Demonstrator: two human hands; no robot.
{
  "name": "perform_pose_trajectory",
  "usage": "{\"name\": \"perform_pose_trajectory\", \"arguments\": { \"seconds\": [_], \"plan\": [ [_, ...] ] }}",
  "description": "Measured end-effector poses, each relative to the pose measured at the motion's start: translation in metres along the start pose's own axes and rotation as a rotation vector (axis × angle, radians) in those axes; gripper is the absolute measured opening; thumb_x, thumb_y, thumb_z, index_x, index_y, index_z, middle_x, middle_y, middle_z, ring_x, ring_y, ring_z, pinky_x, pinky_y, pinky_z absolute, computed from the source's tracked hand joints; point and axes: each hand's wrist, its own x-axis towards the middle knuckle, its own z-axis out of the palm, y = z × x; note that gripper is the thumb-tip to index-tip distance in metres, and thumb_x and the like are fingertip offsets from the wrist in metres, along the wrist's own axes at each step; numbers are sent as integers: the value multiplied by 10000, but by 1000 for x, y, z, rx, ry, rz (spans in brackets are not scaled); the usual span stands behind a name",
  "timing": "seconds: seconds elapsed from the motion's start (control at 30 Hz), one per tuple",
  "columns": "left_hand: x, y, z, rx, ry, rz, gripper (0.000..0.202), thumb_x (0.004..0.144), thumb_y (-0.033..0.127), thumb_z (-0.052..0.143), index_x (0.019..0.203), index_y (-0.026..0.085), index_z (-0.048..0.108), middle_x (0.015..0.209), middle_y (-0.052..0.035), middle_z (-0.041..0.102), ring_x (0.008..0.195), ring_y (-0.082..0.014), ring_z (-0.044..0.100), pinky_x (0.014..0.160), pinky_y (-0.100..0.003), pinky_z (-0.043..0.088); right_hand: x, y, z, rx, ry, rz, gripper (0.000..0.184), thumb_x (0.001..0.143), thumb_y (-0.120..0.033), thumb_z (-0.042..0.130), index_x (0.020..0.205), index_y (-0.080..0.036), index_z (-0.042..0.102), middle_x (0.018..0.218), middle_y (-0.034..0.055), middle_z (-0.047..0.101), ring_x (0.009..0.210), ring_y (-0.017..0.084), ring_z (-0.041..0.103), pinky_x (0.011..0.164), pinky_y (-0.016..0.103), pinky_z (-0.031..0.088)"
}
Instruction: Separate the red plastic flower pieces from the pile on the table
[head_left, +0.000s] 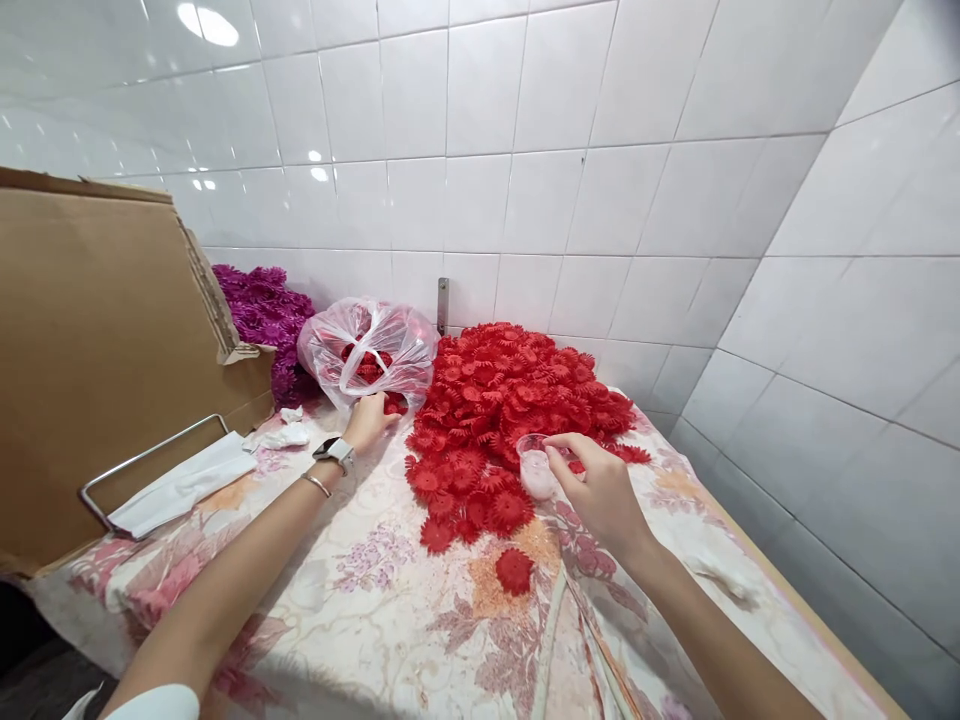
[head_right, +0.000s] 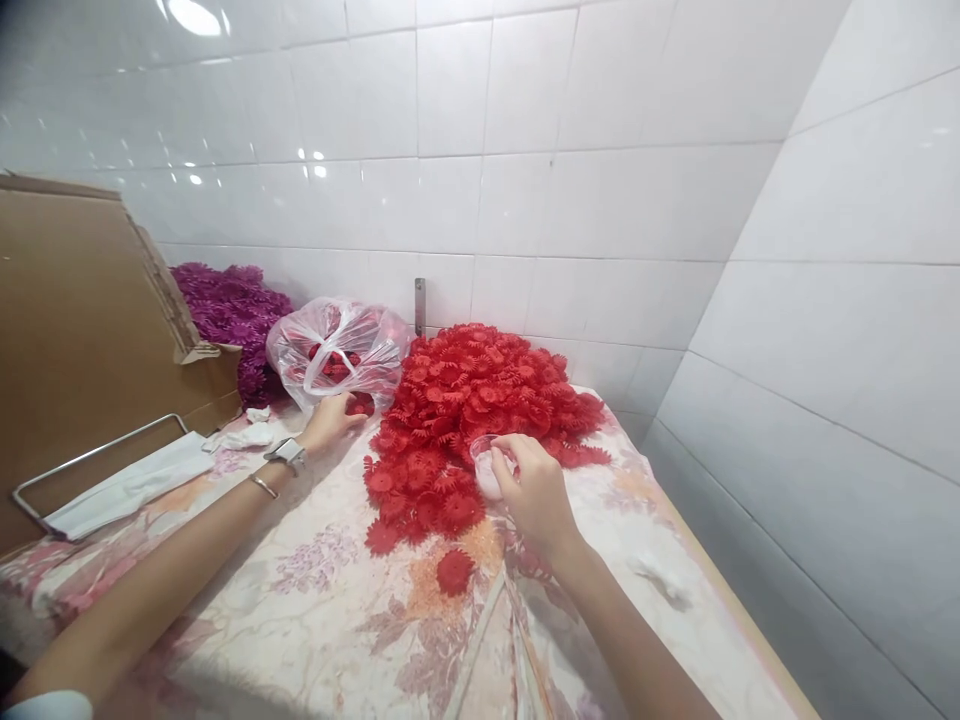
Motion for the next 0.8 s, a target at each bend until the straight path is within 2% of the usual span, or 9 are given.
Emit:
{"name": "perform_pose_trajectory", "arguments": {
  "seconds": [0.1,0.17,0.27,0.37,0.5,0.57,0.63,0.73,0.8],
  "plan": [
    [-5,2,-4,47,-22,7,220,831,271,551,997,129,571,1016,-63,593,902,-188,576,791,-396,476,-1,-1,2,9,-16,-7,188,812,-237,442,795,-170,617,832,81,685,774,214,629,664,330,479],
    [-7,3,-6,39,0,13,182,736,193,636,898,124,592,934,-51,616,896,-208,575,813,-389,452,-2,-1,3,12,-21,-18,186,808,-235,443,788,-170,616,833,82,685,783,217,627,678,337,479],
    [-9,2,-8,-24,58,18,257,550,78,681,783,142,592,851,-45,630,920,-262,566,836,-365,421,-4,-1,4,13,-18,-37,179,809,-224,439,791,-177,611,838,80,685,792,216,623,702,343,478],
    [-8,0,-8,-133,102,3,268,500,96,691,735,160,579,839,-53,629,946,-285,554,843,-361,411,-6,-3,4,-7,6,-96,174,820,-214,433,798,-180,603,827,77,683,785,211,624,700,335,483],
    [-7,-3,-4,-340,106,-61,334,501,163,723,806,176,587,854,-59,636,926,-270,573,783,-346,449,-7,-6,2,-62,70,-202,161,833,-197,437,807,-183,596,798,75,675,758,210,629,682,334,492],
    [-7,-3,-1,-467,62,-110,343,543,186,708,866,179,592,866,-62,644,863,-245,603,714,-335,480,-8,-8,2,-78,97,-254,153,834,-187,444,813,-189,596,790,73,674,749,212,631,677,340,496],
    [-8,-4,2,-597,8,-171,258,621,197,659,867,170,587,849,-66,646,783,-216,628,664,-329,504,-8,-9,2,-90,116,-309,146,833,-176,452,814,-191,596,781,73,676,746,214,631,676,344,498],
    [-9,-5,4,-770,-25,-259,75,705,147,574,777,159,554,826,-62,631,765,-182,646,703,-326,529,-8,-10,2,-101,128,-361,133,833,-160,462,822,-185,592,767,71,675,737,211,628,674,346,500],
    [-9,-5,3,-860,-30,-303,83,712,81,542,734,160,529,822,-53,618,806,-173,649,764,-323,530,-8,-10,3,-105,129,-383,123,834,-148,467,835,-176,587,768,75,674,735,207,625,676,345,500]
  ]
}}
